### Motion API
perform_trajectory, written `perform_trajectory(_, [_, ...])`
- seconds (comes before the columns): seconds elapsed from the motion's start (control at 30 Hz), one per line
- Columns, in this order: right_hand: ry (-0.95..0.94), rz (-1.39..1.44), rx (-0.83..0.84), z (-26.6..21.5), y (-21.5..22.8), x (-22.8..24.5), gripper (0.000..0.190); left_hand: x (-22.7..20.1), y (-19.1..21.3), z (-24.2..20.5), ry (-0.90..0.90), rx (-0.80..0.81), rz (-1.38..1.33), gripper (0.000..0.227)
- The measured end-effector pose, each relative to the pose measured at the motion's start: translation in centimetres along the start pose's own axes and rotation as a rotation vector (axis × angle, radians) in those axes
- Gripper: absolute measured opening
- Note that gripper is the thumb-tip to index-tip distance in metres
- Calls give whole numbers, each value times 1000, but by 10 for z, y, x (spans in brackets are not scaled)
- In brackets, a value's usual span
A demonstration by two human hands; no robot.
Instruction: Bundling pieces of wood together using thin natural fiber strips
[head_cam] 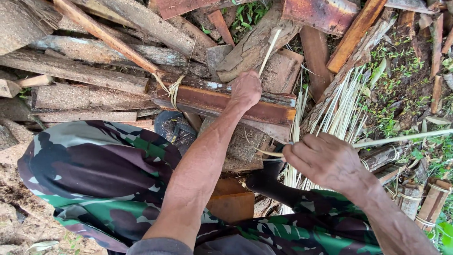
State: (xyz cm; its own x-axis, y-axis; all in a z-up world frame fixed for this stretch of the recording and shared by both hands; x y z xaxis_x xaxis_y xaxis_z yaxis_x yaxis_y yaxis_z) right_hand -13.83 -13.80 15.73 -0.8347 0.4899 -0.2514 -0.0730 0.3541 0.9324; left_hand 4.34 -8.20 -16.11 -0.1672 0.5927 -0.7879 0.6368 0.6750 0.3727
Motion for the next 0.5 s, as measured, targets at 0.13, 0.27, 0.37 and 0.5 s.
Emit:
perform_trajectory(0.13, [-4,-38,-61,9,16,18,8,8,-4,7,-83,11,60,17])
perform_trajectory(0.27, [-126,-63,-38,14,19,-7,15,-12,23,-20,-144,48,-48,16])
perform_trajectory(0.37, [-348,-18,-79,26,-21,-66,11,-21,39,-36,-132,184,-11,17])
perform_trajectory(0.5, [-351,764,-433,56,-97,-126,24,13,19,-20,-341,148,-181,37])
Point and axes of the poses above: each hand's wrist, its own z-axis towards the middle knuckle, its own y-axis out of the back of the hand, x = y × z, the point moved 3 cm from there along z, towards the middle knuckle, and after that the axes turned 12 degrees about x, right-handed, at the moved point
